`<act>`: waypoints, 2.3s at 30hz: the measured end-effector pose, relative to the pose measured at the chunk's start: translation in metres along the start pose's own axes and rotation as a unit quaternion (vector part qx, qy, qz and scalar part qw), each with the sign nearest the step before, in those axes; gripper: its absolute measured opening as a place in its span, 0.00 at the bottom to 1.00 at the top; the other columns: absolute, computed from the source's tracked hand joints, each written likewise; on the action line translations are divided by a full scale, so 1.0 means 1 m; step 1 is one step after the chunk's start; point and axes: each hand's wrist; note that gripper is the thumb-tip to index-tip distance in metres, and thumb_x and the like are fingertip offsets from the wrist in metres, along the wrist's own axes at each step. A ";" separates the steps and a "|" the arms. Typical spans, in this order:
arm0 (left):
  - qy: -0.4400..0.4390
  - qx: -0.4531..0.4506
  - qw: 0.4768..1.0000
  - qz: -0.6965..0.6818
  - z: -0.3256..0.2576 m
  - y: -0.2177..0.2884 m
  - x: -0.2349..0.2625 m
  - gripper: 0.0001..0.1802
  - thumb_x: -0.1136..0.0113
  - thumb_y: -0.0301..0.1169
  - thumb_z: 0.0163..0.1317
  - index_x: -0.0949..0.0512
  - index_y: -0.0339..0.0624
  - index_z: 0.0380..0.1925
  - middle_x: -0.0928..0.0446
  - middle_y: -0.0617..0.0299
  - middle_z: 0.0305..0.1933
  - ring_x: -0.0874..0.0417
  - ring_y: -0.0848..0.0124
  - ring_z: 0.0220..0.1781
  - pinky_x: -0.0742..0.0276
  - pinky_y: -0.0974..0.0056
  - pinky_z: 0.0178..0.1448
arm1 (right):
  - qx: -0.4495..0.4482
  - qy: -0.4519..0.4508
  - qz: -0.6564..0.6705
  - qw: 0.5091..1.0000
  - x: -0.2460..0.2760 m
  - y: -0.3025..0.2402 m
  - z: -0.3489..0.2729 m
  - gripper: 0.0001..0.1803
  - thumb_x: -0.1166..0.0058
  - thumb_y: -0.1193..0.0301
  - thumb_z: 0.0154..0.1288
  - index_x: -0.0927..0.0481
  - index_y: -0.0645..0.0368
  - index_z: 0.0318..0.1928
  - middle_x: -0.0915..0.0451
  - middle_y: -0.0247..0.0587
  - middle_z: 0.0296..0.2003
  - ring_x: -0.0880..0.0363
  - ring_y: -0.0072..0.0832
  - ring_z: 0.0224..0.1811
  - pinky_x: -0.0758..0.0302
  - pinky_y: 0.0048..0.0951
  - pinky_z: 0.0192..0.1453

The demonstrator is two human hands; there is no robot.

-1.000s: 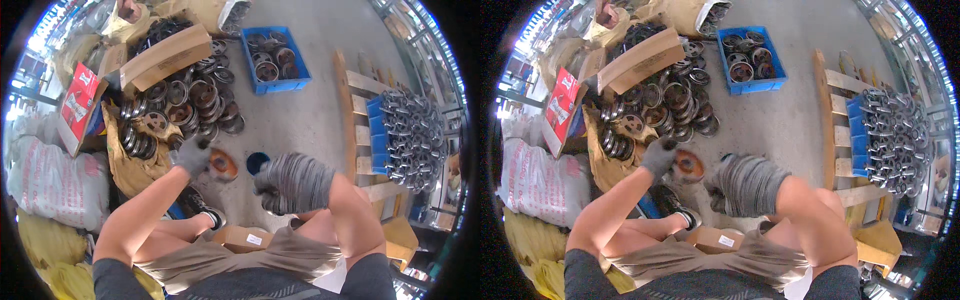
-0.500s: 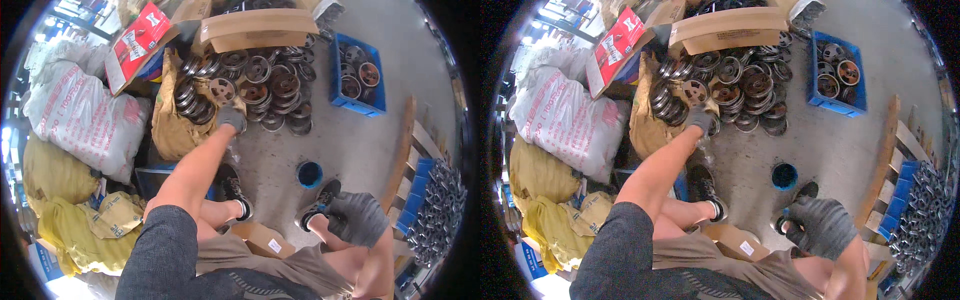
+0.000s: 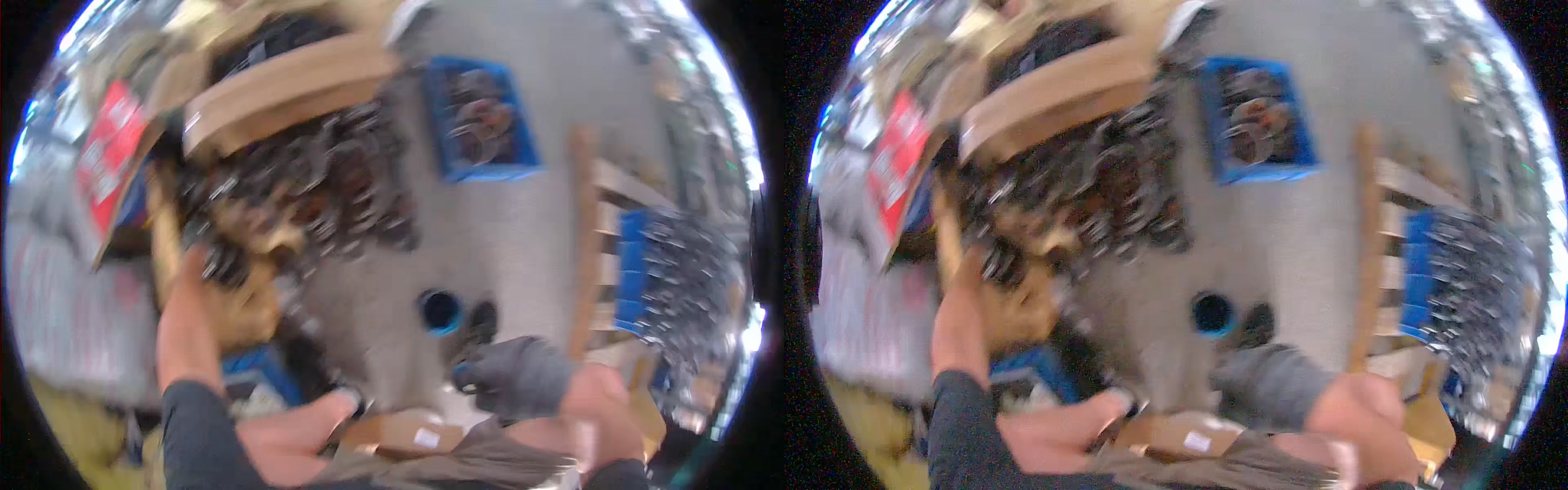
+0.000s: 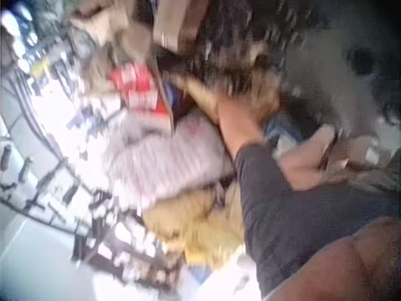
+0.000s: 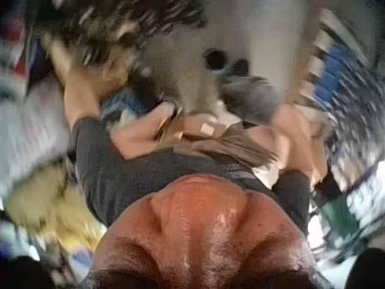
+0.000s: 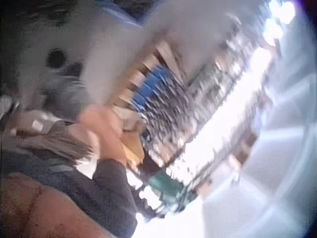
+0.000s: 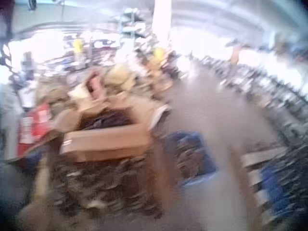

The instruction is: The person lubricates metal pulleys by dipping a brush into blue grease, applying the grease to the center of each pulley, and sorting them into stacks and a blue crate.

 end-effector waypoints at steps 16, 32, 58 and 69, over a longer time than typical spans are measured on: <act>0.019 -0.048 0.975 -0.217 -0.186 0.089 0.096 0.26 0.33 0.50 0.58 0.19 0.33 0.40 0.17 0.53 0.35 0.17 0.59 0.34 0.23 0.57 0.39 | 0.030 0.089 -0.059 0.994 -0.025 0.001 0.005 0.12 0.41 0.66 0.56 0.20 0.57 0.39 0.18 0.53 0.32 0.20 0.53 0.36 0.25 0.47 0.40; -0.113 0.021 0.616 -0.780 -0.341 0.276 0.144 0.20 0.36 0.37 0.64 0.21 0.42 0.54 0.17 0.59 0.52 0.16 0.65 0.53 0.17 0.60 0.55 | -0.132 0.155 0.017 0.979 -0.101 0.157 0.077 0.16 0.44 0.75 0.64 0.19 0.54 0.52 0.14 0.47 0.42 0.17 0.31 0.42 0.22 0.35 0.48; 0.068 -0.058 0.873 -0.480 -0.364 0.262 0.174 0.17 0.40 0.40 0.66 0.18 0.38 0.45 0.16 0.58 0.41 0.17 0.70 0.43 0.22 0.64 0.48 | -0.192 0.191 0.032 0.962 -0.151 0.151 0.140 0.15 0.46 0.70 0.67 0.20 0.56 0.53 0.16 0.42 0.41 0.18 0.36 0.36 0.22 0.38 0.43; -0.040 -0.112 0.908 -0.402 -0.381 0.294 0.135 0.20 0.39 0.40 0.68 0.20 0.34 0.49 0.18 0.61 0.43 0.22 0.75 0.43 0.25 0.68 0.50 | 0.101 0.312 0.580 0.746 0.001 -0.009 -0.014 0.19 0.43 0.64 0.65 0.23 0.65 0.50 0.17 0.48 0.34 0.17 0.36 0.26 0.23 0.31 0.25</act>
Point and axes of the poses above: each hand's wrist, its own z-axis towards the middle knuckle, its own x-axis out of the back of the hand, y = z × x
